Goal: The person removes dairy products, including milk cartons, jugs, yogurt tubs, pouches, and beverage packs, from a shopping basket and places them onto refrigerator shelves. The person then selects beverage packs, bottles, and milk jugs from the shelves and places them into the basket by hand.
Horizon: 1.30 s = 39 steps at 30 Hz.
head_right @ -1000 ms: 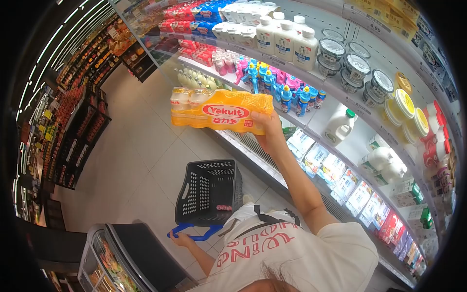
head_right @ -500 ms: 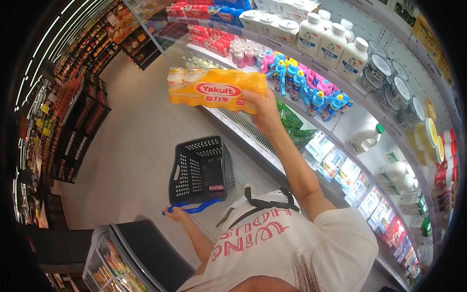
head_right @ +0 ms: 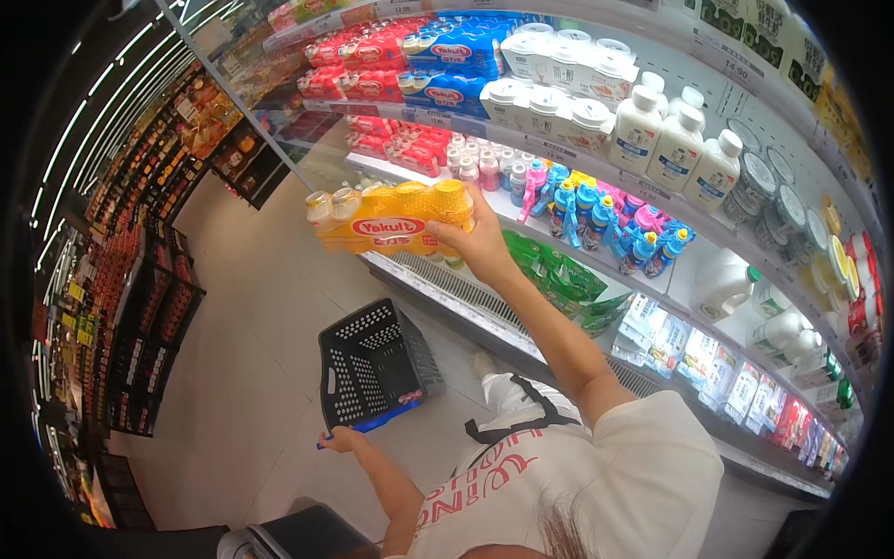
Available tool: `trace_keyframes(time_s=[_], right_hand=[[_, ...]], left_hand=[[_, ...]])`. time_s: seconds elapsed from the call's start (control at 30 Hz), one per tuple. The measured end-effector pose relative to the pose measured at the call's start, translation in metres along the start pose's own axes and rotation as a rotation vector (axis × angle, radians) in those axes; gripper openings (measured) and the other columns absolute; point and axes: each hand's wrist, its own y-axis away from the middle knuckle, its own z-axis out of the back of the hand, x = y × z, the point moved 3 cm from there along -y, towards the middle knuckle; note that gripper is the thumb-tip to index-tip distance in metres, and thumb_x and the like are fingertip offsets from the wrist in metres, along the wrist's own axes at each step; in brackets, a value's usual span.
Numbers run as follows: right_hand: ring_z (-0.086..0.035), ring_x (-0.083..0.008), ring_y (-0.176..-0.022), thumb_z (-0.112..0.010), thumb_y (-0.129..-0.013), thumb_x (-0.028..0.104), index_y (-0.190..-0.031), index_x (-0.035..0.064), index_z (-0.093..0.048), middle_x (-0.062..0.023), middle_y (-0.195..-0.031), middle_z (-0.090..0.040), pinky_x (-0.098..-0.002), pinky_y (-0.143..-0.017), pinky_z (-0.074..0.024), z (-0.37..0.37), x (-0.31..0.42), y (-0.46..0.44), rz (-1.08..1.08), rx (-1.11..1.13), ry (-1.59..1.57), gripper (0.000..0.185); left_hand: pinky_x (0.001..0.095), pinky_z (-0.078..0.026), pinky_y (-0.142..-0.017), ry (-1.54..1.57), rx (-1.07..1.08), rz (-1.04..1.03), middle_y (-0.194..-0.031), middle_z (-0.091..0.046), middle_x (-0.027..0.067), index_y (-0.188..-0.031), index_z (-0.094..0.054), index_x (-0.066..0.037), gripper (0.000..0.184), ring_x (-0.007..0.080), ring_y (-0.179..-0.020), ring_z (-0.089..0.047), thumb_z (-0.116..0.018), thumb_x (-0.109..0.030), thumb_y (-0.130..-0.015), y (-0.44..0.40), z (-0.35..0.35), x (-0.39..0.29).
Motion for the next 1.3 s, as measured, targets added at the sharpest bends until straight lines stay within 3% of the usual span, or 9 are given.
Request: trace_keyframes(time_s=[0.2,0.3,0.4,0.47,0.57,0.67,0.9,1.03,1.3], right_hand=[[-0.058,-0.0148,-0.102,-0.07,-0.081,0.009,-0.122,0.0044,-0.045,-0.0066,-0.109,-0.059,-0.0306,-0.089,-0.0477,-0.018,0.007,-0.073,0.048,0.002,0.012,0.048],[-0.058,-0.0142,-0.101,-0.071,-0.081,0.01,-0.121,0.0045,-0.045,-0.0061,-0.109,-0.059,-0.03,-0.088,-0.0478,-0.017,0.021,-0.119,0.159,0.019,0.165,0.047],[-0.057,-0.0122,-0.099,-0.074,-0.078,0.009,-0.116,0.0051,-0.046,-0.004,-0.104,-0.058,-0.0289,-0.086,-0.0473,-0.023,0.05,-0.162,0.322,0.057,0.332,0.048],[-0.054,-0.0102,-0.098,-0.076,-0.076,0.009,-0.115,0.0062,-0.046,-0.0024,-0.103,-0.055,-0.0275,-0.086,-0.0451,-0.024,0.061,-0.187,0.471,0.096,0.512,0.049],[-0.053,-0.0105,-0.104,-0.075,-0.074,0.005,-0.119,0.0069,-0.046,-0.0027,-0.109,-0.055,-0.0287,-0.091,-0.0438,-0.026,0.068,-0.214,0.625,0.119,0.678,0.053],[-0.054,-0.0111,-0.101,-0.075,-0.077,0.009,-0.118,0.0066,-0.045,-0.0033,-0.106,-0.056,-0.0287,-0.087,-0.0455,-0.018,0.063,-0.232,0.497,0.113,0.493,0.051],[-0.057,-0.0158,-0.104,-0.075,-0.079,0.013,-0.125,0.0061,-0.045,-0.0071,-0.108,-0.059,-0.0311,-0.091,-0.0447,-0.022,0.097,-0.256,0.636,-0.011,1.095,0.055],[-0.056,-0.0314,-0.094,-0.074,-0.079,0.023,-0.116,0.0095,-0.052,-0.013,-0.102,-0.062,-0.0432,-0.084,-0.0422,-0.036,0.134,-0.288,0.986,-0.355,1.318,0.045],[-0.048,-0.0309,-0.112,-0.068,-0.082,0.021,-0.11,0.0139,-0.066,-0.0093,-0.113,-0.062,-0.0539,-0.098,-0.026,-0.023,0.139,-0.344,1.132,-0.749,2.088,0.029]], left_hand=[[0.0407,-0.055,-0.059,-0.053,0.055,0.018,-0.123,-0.048,0.0276,-0.125,-0.047,-0.01,0.038,0.0355,-0.092,-0.061,-0.048,-0.007,-0.087,-0.03,-0.073,-0.018],[0.0543,-0.047,-0.08,-0.873,-0.137,0.024,-0.133,-0.036,0.0276,-0.129,-0.045,-0.012,0.043,0.0424,-0.115,-0.046,-0.055,-0.016,-0.087,-0.009,-0.101,-0.071],[0.0611,-0.036,-0.09,-0.862,-0.059,-0.63,-0.138,-0.028,0.026,-0.133,-0.044,-0.011,0.052,0.045,-0.125,-0.032,-0.062,-0.024,-0.086,0.033,-0.165,-0.151],[0.0506,-0.039,-0.096,-0.323,0.611,-0.806,-0.132,-0.04,0.0243,-0.134,-0.042,-0.005,0.057,0.0384,-0.123,-0.04,-0.066,-0.021,-0.085,0.101,-0.225,-0.253],[0.0382,-0.046,-0.096,0.543,1.587,-0.38,-0.137,-0.039,0.0171,-0.141,-0.032,-0.002,0.056,0.0264,-0.121,-0.048,-0.059,-0.012,-0.093,0.226,-0.261,-0.395],[0.0381,-0.045,-0.099,0.854,1.818,-0.619,-0.139,-0.036,0.0167,-0.144,-0.025,-0.003,0.067,0.0261,-0.123,-0.046,-0.064,-0.013,-0.09,0.294,-0.275,-0.485],[0.0371,-0.04,-0.103,1.041,1.752,-0.945,-0.136,-0.041,0.0142,-0.143,-0.024,-0.003,0.077,0.0245,-0.125,-0.044,-0.072,-0.011,-0.083,0.34,-0.334,-0.559],[0.0416,-0.04,-0.099,1.01,1.51,-1.232,-0.135,-0.047,0.0147,-0.141,-0.035,-0.006,0.075,0.0288,-0.126,-0.045,-0.075,-0.028,-0.082,0.381,-0.368,-0.621],[0.0486,-0.027,-0.102,0.712,0.941,-1.636,-0.127,-0.043,0.0128,-0.134,-0.051,-0.007,0.072,0.0322,-0.123,-0.03,-0.074,-0.044,-0.077,0.453,-0.435,-0.649]])
